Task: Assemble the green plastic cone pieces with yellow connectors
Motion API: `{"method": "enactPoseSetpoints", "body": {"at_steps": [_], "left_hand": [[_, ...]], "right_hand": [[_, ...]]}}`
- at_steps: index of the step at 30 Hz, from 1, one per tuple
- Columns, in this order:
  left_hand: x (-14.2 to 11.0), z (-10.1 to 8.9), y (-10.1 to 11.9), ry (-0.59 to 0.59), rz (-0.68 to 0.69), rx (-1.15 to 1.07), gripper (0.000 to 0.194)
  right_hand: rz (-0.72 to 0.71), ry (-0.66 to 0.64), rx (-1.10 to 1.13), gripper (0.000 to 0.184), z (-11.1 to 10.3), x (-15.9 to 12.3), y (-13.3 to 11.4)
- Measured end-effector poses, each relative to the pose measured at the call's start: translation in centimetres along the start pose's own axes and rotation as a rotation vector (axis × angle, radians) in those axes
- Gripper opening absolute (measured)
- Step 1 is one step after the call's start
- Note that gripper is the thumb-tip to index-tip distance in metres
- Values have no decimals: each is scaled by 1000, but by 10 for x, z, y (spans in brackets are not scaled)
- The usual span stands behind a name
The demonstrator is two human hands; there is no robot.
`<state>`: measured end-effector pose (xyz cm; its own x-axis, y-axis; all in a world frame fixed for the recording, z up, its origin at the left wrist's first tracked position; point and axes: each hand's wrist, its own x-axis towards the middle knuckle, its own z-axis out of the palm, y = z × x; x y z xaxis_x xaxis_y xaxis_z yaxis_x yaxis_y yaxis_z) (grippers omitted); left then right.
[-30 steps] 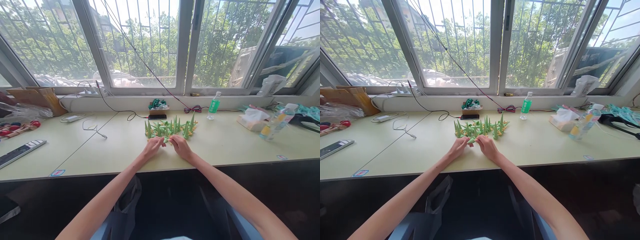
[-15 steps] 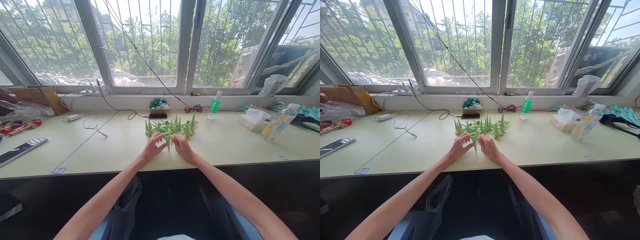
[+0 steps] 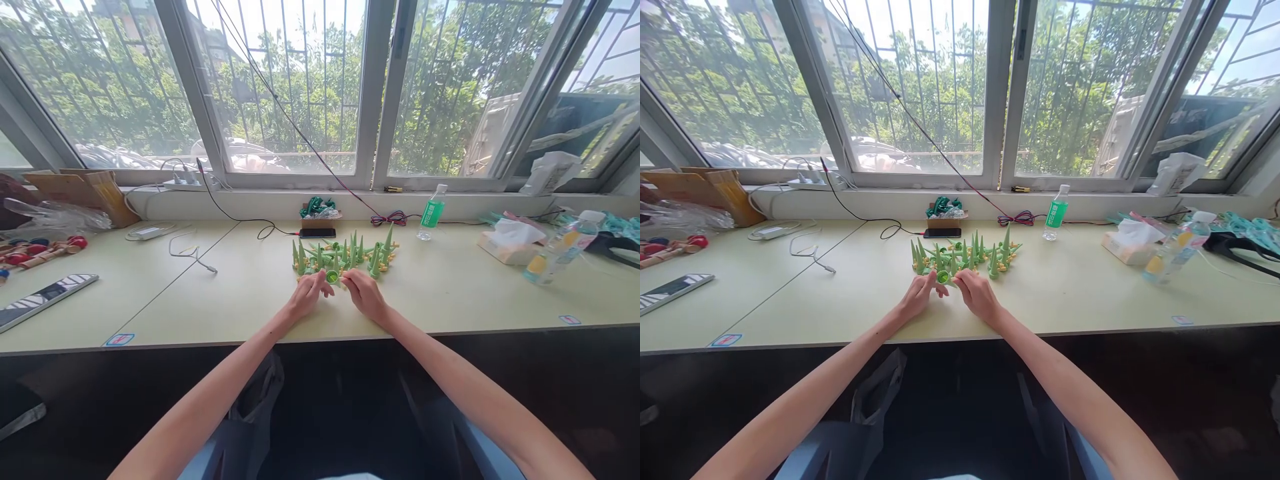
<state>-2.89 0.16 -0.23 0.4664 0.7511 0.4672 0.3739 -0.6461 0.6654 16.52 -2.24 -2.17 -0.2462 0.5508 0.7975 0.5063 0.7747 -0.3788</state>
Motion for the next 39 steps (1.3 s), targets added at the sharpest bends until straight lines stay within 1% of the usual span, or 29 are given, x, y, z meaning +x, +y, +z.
{"method": "enactPoseSetpoints", "body": {"at_steps": [2, 6, 12, 15, 19, 25, 29, 32, 34, 36, 39], "left_hand": [[0, 0, 1, -28, -16, -15, 86], [1, -1, 5, -45, -45, -89, 86], [0, -2, 6, -44, -46, -78, 78], [0, -2, 2, -33, -7, -58, 72], [-1, -4, 3, -36, 88, -2, 62], [-3, -3, 6, 2, 221, 105, 33], [-2, 2, 0, 52, 278, 124, 29], [-1, 4, -1, 97, 255, 132, 27], [0, 4, -1, 136, 212, 129, 29], [0, 3, 1, 147, 163, 110, 41], [0, 1, 3, 81, 94, 81, 64]], "right_hand": [[-14, -34, 2, 24, 0, -1, 0], [-28, -53, 15, 23, 0, -1, 1], [-9, -61, 56, 23, -1, 0, 1], [5, -50, 71, 24, -1, 1, -1], [42, -49, 74, 27, -2, 1, -1], [94, -68, 25, 33, 1, -1, 5], [114, -59, -2, 35, 3, -2, 7], [135, -36, -10, 33, 3, -1, 6], [144, -4, -23, 32, 2, -1, 5], [146, 34, -39, 31, 2, -1, 4], [127, 55, -48, 30, 1, -1, 3]]}}
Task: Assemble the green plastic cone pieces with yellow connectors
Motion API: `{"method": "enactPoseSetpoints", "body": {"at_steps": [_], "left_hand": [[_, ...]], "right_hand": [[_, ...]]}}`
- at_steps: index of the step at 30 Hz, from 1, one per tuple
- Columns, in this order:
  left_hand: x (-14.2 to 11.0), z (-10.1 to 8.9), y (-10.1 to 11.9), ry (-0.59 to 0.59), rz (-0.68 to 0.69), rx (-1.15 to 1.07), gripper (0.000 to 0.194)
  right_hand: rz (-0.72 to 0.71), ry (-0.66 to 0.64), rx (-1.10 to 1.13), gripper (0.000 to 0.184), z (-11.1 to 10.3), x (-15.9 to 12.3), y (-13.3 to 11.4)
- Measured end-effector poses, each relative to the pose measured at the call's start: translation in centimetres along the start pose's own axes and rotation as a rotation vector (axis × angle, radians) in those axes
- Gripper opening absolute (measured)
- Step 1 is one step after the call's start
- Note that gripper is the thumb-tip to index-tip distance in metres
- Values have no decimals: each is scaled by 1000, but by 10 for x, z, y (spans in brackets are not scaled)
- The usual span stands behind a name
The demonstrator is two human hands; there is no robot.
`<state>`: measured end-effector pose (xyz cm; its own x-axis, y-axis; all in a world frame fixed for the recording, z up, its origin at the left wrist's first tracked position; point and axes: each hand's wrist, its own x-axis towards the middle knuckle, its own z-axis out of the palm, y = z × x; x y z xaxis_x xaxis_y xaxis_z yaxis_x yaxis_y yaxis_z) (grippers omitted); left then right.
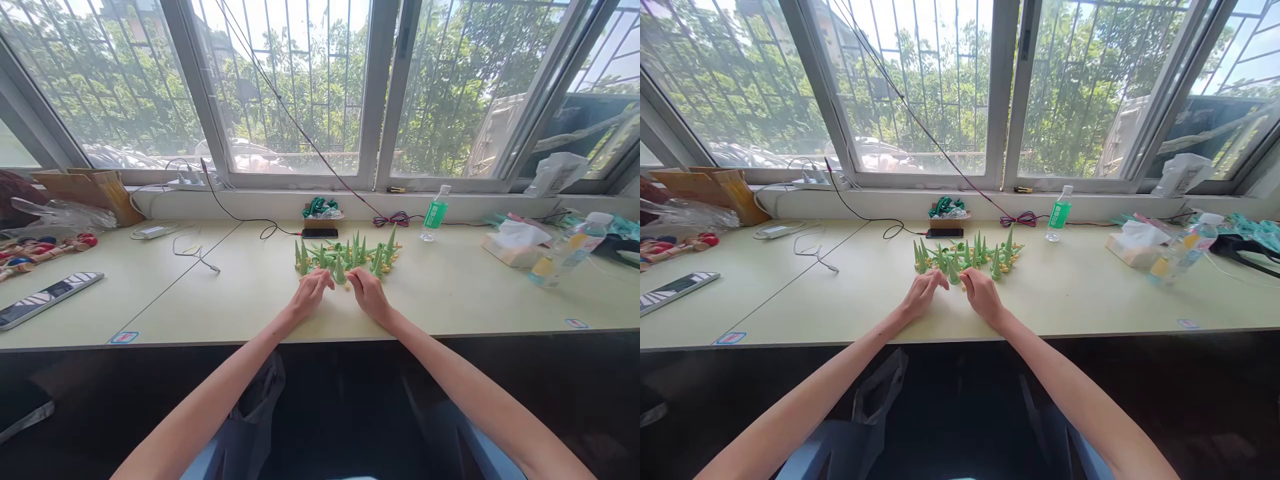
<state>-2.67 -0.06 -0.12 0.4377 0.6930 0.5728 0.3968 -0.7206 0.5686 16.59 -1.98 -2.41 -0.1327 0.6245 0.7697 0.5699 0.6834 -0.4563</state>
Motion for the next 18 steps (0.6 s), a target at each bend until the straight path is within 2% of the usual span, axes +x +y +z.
{"method": "enactPoseSetpoints", "body": {"at_steps": [4, 7, 14, 18], "left_hand": [[1, 0, -1, -86, -82, -9, 81], [2, -1, -3, -108, -94, -23, 83], [0, -6, 2, -115, -45, -51, 63], [-1, -6, 4, -65, 49, -2, 41]], "right_hand": [[-74, -65, 21, 27, 0, 0, -1], [-109, -101, 32, 26, 0, 0, -2], [-84, -121, 59, 27, -2, 0, -2], [-48, -110, 43, 30, -1, 0, 1]]}}
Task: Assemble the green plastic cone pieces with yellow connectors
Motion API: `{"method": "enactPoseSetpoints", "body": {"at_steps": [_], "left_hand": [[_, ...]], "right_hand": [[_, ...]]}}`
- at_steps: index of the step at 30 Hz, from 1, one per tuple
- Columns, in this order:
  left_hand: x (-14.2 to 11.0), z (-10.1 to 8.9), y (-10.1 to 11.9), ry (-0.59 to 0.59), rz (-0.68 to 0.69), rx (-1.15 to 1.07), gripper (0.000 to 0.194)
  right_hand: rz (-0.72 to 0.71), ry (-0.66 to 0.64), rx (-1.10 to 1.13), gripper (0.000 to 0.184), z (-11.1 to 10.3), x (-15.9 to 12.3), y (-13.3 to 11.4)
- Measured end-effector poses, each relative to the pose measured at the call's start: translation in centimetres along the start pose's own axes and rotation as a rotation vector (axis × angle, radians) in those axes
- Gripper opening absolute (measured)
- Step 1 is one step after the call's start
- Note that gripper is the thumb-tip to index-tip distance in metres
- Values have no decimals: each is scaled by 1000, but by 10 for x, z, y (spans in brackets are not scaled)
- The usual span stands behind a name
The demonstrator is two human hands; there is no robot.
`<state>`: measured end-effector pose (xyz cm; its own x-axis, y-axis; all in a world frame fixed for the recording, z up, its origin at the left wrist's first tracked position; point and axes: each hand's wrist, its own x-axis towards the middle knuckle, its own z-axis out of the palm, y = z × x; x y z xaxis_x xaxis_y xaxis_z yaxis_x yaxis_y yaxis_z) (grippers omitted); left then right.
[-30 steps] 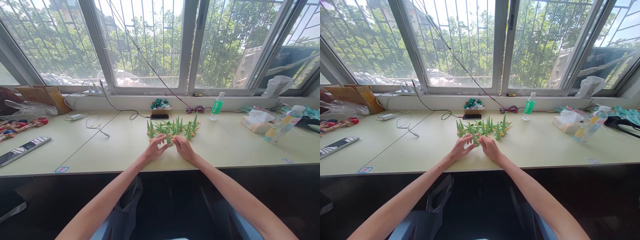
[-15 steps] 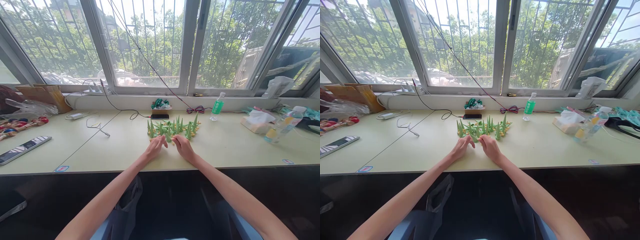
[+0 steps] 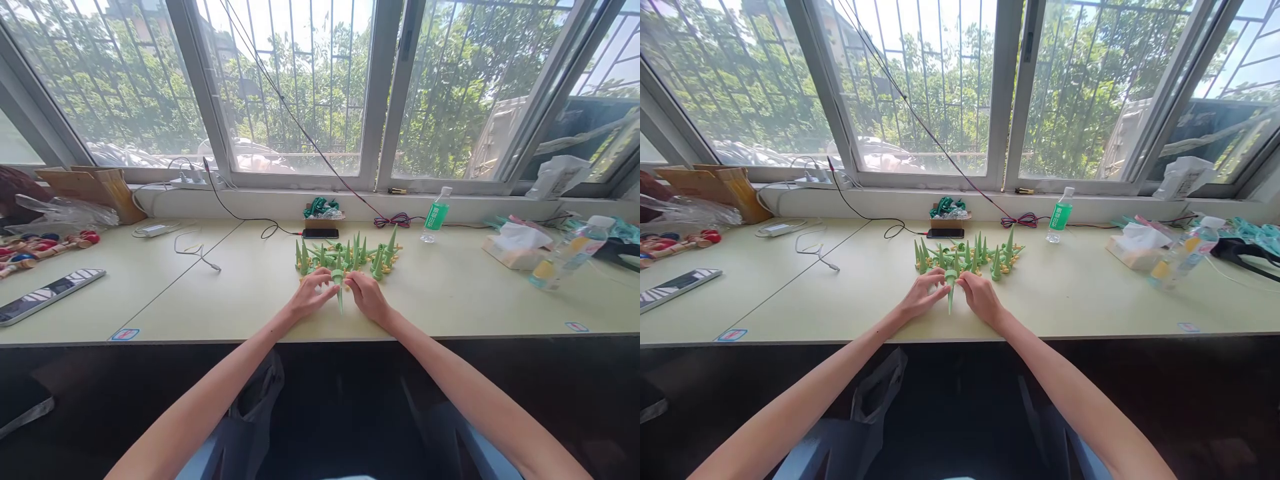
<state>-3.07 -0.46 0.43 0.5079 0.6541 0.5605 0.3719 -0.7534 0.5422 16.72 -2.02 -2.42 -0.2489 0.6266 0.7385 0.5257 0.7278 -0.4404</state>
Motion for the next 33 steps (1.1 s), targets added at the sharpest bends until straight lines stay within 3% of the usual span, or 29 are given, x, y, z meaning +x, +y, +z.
{"method": "enactPoseSetpoints", "body": {"at_steps": [3, 9, 16, 19, 23, 27, 33], "left_hand": [[-1, 3, -3, 46, 81, 32, 29], [-1, 10, -13, 123, 165, 47, 42], [1, 11, -12, 145, 58, 40, 30], [1, 9, -8, 81, -23, -19, 54], [1, 7, -8, 10, -160, -140, 76], [1, 5, -9, -31, -208, -197, 78], [2, 2, -3, -57, -179, -267, 73]], "right_hand": [[8, 5, -12, 32, 1, -1, 2], [29, 18, -44, 35, 1, -1, 1], [26, 101, -68, 32, 0, 0, -2], [2, 117, -76, 29, 1, -1, -2], [-61, 34, -74, 27, 2, -2, -3], [-93, -36, -51, 26, 1, -2, -3], [-70, -21, 2, 26, -2, -1, -5]]}}
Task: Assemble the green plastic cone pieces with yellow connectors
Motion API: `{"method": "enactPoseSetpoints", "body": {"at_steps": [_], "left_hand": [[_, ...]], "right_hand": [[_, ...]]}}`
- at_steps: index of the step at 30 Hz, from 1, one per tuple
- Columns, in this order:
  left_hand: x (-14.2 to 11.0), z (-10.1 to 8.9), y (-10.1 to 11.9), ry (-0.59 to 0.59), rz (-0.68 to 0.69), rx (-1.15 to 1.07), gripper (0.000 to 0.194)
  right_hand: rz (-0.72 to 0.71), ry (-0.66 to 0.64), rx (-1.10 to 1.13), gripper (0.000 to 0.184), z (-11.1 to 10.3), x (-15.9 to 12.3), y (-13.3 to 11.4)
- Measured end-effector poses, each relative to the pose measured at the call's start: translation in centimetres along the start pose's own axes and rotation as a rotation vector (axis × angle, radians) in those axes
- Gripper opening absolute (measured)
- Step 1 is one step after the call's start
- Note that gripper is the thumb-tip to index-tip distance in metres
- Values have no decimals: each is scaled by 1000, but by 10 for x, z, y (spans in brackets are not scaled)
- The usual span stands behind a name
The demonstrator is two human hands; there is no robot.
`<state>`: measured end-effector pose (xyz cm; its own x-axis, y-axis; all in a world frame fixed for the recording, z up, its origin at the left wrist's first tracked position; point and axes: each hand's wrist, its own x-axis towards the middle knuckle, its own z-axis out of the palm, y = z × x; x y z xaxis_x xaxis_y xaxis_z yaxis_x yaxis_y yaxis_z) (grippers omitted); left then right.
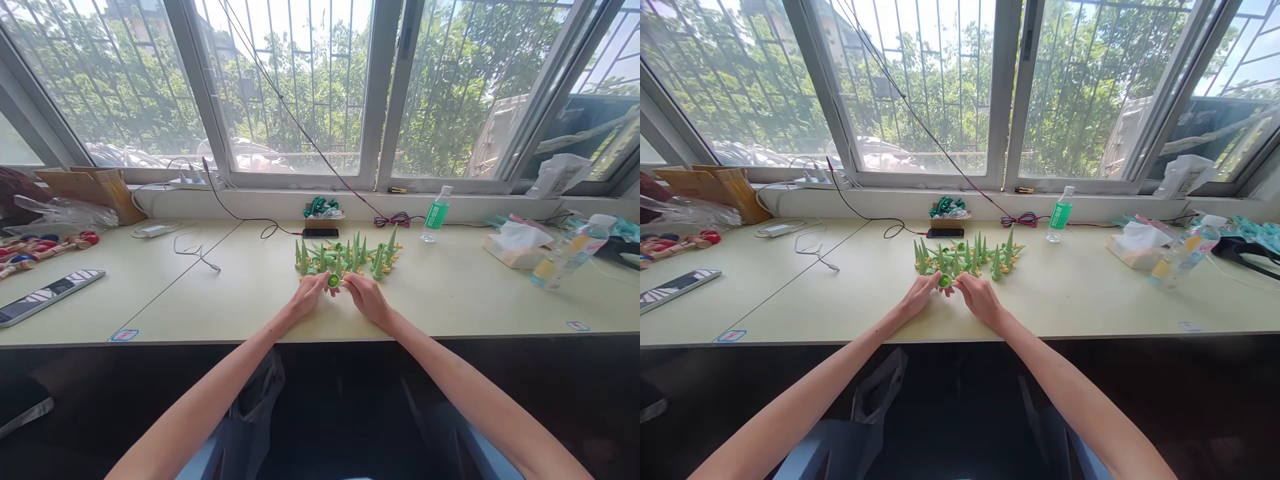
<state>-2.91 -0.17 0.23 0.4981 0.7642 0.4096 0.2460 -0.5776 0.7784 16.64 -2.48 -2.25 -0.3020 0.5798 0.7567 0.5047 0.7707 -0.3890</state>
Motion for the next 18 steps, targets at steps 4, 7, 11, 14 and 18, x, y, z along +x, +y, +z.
{"method": "enactPoseSetpoints", "body": {"at_steps": [4, 7, 11, 14, 18], "left_hand": [[-2, -2, 1, -12, 14, 51, 70], [-3, -4, 2, -3, 51, 114, 66], [-5, -4, 3, -5, 125, 199, 45], [-5, -2, 1, 22, 189, 251, 39], [-4, 1, -4, 23, 296, 283, 47]], "right_hand": [[-1, 24, 50, 27, -1, 1, -1], [15, 39, 56, 28, -1, 2, 0], [45, 53, 38, 32, 1, 1, 3], [72, 52, 18, 32, 2, 0, 6], [104, 29, -13, 32, 3, -1, 9]]}}
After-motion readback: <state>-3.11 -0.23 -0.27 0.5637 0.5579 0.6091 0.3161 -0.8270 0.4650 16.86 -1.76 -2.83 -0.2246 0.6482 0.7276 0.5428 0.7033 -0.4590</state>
